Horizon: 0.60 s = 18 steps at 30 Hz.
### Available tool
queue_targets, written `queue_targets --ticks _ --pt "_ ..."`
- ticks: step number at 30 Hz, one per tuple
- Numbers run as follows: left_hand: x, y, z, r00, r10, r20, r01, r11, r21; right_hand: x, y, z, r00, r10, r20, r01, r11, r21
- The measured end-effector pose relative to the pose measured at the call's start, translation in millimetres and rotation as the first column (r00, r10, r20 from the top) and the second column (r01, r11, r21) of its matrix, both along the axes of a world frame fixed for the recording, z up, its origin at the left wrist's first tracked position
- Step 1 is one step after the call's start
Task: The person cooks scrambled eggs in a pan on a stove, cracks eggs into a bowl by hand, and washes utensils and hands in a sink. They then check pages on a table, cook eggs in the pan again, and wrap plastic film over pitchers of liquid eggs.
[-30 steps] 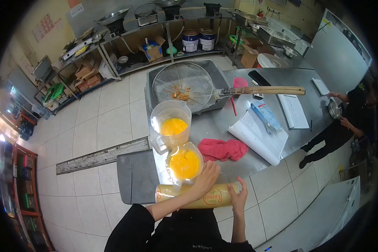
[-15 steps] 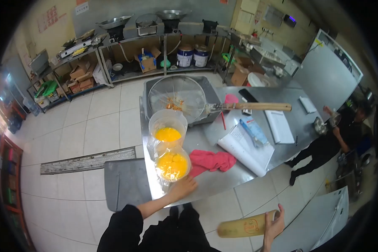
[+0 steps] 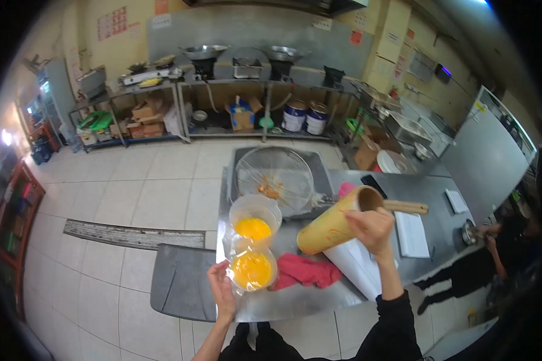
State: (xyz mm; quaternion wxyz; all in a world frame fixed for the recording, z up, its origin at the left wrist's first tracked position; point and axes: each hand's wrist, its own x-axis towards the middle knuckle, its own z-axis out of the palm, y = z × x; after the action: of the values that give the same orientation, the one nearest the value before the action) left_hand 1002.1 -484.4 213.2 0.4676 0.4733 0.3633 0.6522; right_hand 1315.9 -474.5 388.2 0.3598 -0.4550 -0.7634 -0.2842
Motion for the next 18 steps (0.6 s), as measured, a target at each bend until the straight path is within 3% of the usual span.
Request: queue_targets --ticks 5,8,11,12,14,16,17,18 --pt "-5.7 2.4 -1.8 0.999 -0.025 -0.025 0.024 0.997 -0.072 -12.0 80.2 -40.5 0.995 0.068 0.068 -0.060 0.992 -0.109" --pt "-7.3 -0.7 -7.7 0.981 -0.192 0.035 0.195 0.972 -0.131 -13.0 89.8 -35.8 0.997 -0.061 -0.054 0.052 0.987 -0.150" --pt "-4.5 0.7 -8.6 0.982 -0.186 0.019 0.186 0.974 -0.128 -24.3 80.3 -24.9 0.976 -0.002 -0.218 -0.037 0.984 -0.177" --pt "-6.0 1.1 -11.2 0.979 -0.202 0.004 0.200 0.967 -0.156 -27.6 75.6 -32.5 0.946 -0.010 -0.324 -0.030 0.993 -0.117" --pt "-5.6 1.1 -20.7 0.975 -0.222 -0.010 0.217 0.962 -0.165 -37.3 50.8 -69.0 0.923 0.095 -0.373 -0.045 0.989 0.139" --pt "-1.8 -1.4 -22.9 0.963 -0.265 -0.042 0.253 0.950 -0.185 -77.3 16.0 -120.4 0.692 0.240 -0.681 -0.354 0.935 -0.031" --pt "2.6 -4.5 -22.4 0.965 -0.258 -0.040 0.246 0.950 -0.191 -104.5 6.5 -150.1 0.481 0.185 -0.857 -0.495 0.864 -0.091" --pt "6.3 -8.1 -21.9 0.966 -0.245 -0.083 0.226 0.955 -0.189 -131.7 -4.9 -153.5 0.384 -0.011 -0.923 -0.558 0.794 -0.242"
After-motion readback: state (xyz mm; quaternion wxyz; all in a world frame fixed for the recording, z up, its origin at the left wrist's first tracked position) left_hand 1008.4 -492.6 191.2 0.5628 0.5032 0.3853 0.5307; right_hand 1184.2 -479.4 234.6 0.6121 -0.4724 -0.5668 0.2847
